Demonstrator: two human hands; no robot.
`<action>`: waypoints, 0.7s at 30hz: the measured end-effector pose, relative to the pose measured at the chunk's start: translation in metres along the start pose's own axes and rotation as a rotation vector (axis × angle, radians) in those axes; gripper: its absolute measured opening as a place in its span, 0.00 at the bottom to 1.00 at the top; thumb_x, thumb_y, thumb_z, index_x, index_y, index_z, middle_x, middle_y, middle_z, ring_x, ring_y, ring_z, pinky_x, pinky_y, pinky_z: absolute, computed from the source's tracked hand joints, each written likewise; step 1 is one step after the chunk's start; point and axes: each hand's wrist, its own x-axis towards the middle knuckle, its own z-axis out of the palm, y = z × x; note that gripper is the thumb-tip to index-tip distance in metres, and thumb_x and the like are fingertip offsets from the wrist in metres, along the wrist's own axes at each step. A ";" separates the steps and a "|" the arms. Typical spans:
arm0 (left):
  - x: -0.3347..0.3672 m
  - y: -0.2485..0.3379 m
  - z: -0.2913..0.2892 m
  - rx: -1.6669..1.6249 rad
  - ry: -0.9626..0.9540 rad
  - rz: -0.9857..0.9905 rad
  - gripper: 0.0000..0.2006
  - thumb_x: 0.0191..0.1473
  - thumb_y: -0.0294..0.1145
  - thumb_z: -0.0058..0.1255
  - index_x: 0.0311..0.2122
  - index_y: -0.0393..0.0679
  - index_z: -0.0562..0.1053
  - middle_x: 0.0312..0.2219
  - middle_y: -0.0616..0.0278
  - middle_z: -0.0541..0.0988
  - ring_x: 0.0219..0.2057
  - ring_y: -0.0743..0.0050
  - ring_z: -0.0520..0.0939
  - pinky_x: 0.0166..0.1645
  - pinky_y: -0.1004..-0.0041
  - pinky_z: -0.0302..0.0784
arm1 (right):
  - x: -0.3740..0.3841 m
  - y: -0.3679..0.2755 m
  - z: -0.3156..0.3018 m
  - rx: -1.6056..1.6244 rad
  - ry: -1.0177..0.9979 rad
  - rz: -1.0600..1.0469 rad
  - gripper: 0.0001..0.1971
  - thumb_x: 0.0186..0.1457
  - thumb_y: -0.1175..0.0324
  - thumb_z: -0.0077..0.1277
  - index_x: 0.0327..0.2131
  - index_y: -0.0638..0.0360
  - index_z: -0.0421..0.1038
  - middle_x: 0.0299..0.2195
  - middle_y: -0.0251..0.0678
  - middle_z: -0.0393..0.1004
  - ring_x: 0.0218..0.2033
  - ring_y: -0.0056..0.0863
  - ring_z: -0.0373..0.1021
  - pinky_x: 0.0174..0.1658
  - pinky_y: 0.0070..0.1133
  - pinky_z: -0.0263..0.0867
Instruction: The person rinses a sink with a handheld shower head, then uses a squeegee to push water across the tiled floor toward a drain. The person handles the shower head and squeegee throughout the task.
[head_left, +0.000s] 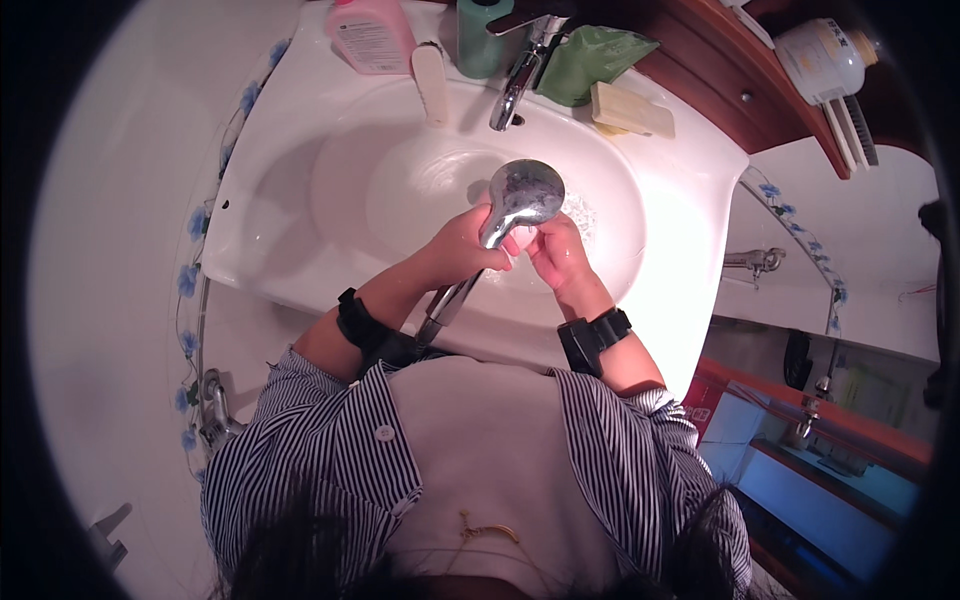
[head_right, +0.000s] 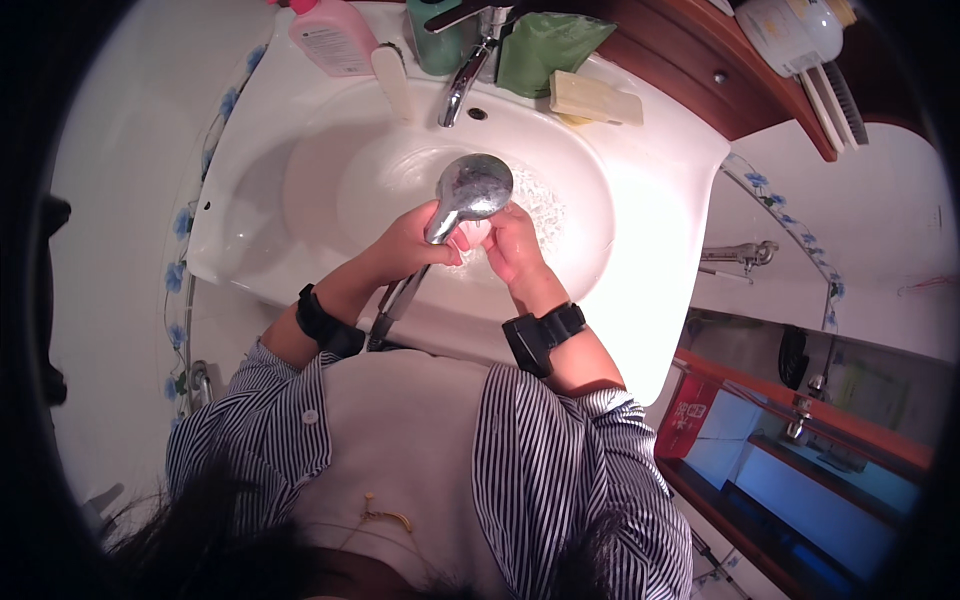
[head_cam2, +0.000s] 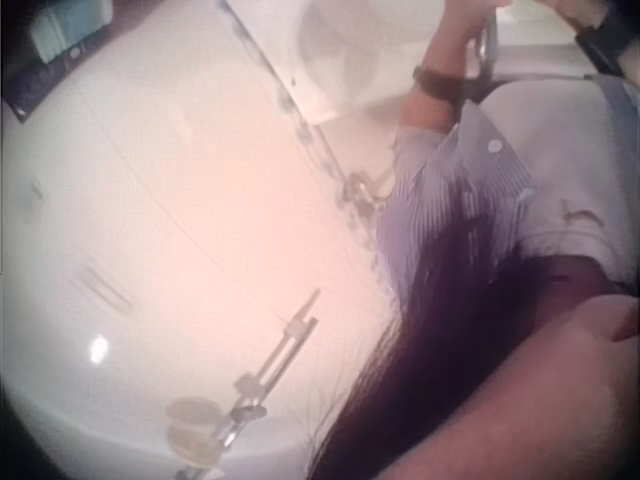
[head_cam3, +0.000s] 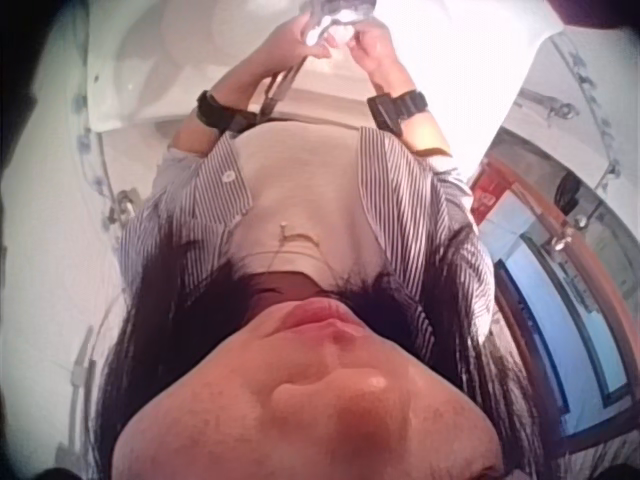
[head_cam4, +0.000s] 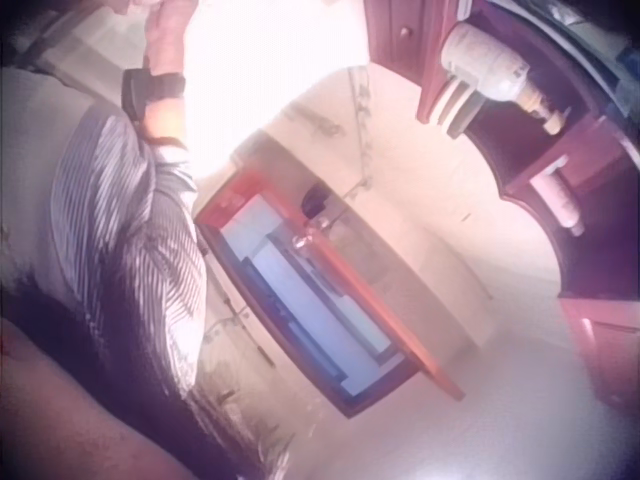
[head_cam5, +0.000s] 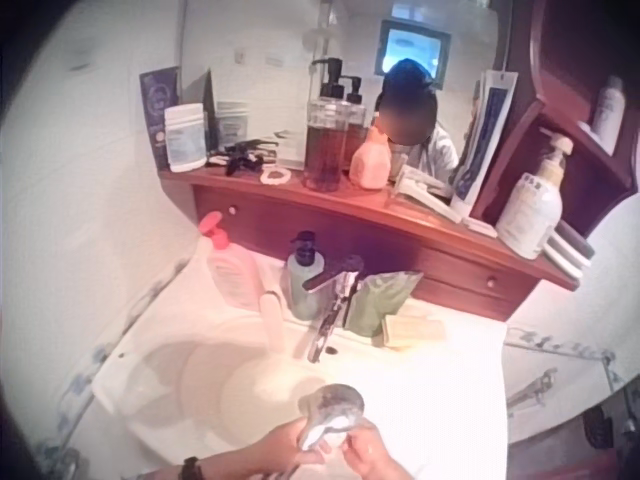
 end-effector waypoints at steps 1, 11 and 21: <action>0.000 0.000 0.000 0.012 0.003 -0.013 0.18 0.39 0.20 0.50 0.40 0.35 0.65 0.29 0.58 0.74 0.31 0.74 0.76 0.38 0.75 0.72 | -0.001 0.000 0.001 -0.010 0.013 0.014 0.09 0.54 0.73 0.41 0.38 0.66 0.67 0.35 0.38 0.72 0.35 0.25 0.70 0.38 0.20 0.67; -0.001 0.000 -0.001 0.076 0.055 -0.016 0.18 0.37 0.20 0.52 0.38 0.36 0.64 0.24 0.62 0.74 0.27 0.76 0.76 0.34 0.77 0.71 | -0.001 0.006 -0.007 0.034 0.372 0.125 0.18 0.60 0.62 0.30 0.43 0.65 0.64 0.41 0.41 0.70 0.41 0.32 0.69 0.44 0.26 0.66; -0.006 0.010 -0.004 -0.102 0.056 0.013 0.19 0.38 0.22 0.50 0.40 0.35 0.63 0.23 0.63 0.72 0.21 0.79 0.73 0.28 0.79 0.70 | -0.030 -0.035 -0.023 0.232 0.038 0.282 0.18 0.58 0.72 0.28 0.49 0.71 0.58 0.48 0.47 0.65 0.47 0.36 0.66 0.53 0.31 0.61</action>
